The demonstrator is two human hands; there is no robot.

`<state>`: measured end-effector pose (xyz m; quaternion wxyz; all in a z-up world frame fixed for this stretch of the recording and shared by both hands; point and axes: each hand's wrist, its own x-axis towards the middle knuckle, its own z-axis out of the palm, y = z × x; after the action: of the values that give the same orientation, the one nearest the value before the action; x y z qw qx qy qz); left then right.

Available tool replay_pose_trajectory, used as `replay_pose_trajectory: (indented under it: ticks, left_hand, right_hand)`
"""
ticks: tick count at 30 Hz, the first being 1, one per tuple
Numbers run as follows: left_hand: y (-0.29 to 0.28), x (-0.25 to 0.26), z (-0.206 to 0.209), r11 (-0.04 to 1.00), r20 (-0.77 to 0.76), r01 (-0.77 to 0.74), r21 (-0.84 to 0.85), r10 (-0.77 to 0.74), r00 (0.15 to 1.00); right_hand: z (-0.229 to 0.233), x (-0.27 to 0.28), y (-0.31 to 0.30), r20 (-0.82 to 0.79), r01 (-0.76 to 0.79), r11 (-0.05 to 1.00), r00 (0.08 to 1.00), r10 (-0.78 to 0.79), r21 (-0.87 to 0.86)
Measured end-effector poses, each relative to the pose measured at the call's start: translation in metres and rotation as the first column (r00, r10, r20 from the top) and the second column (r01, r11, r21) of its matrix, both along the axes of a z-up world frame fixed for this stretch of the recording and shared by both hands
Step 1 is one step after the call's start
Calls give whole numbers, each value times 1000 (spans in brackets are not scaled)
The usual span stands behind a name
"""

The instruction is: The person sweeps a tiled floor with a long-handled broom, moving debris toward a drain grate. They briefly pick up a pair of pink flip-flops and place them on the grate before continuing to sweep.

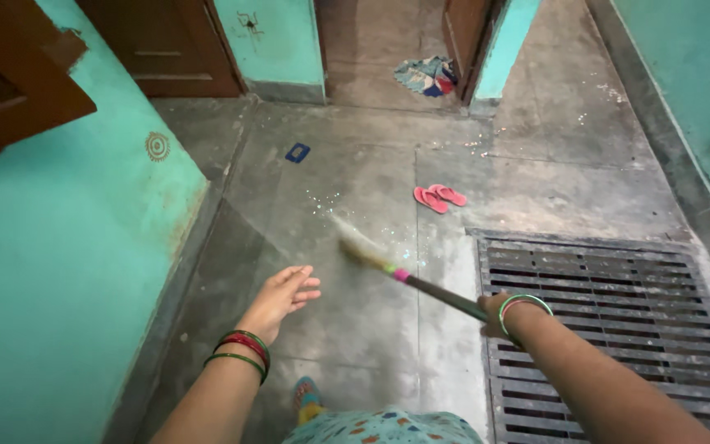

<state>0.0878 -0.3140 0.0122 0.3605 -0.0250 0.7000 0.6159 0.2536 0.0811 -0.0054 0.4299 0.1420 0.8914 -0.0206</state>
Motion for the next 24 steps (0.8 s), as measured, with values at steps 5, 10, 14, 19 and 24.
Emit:
replay_pose_trajectory:
  ticks: [5, 10, 14, 19, 24]
  left_hand:
    - [-13, -37, 2, 999, -12, 21, 48, -21, 1000]
    - [-50, -68, 5, 999, -13, -15, 34, 15, 1000]
    - [-84, -96, 4, 998, -21, -63, -14, 63, 998]
    - [-104, -119, -6, 995, -14, -96, 1, 96, 995]
    - [-110, -134, -18, 993, 23, -111, 31, 110, 994]
  right_hand:
    - [28, -36, -69, 157, 180, 976, 974, -160, -122]
    - [10, -58, -93, 227, 228, 951, 957, -180, -207]
    - [-15, -78, -79, 124, 101, 993, 988, -94, -52]
    - [-26, -119, -90, 45, 60, 995, 997, -63, 80]
    - [15, -151, -129, 36, 39, 999, 999, -38, -25]
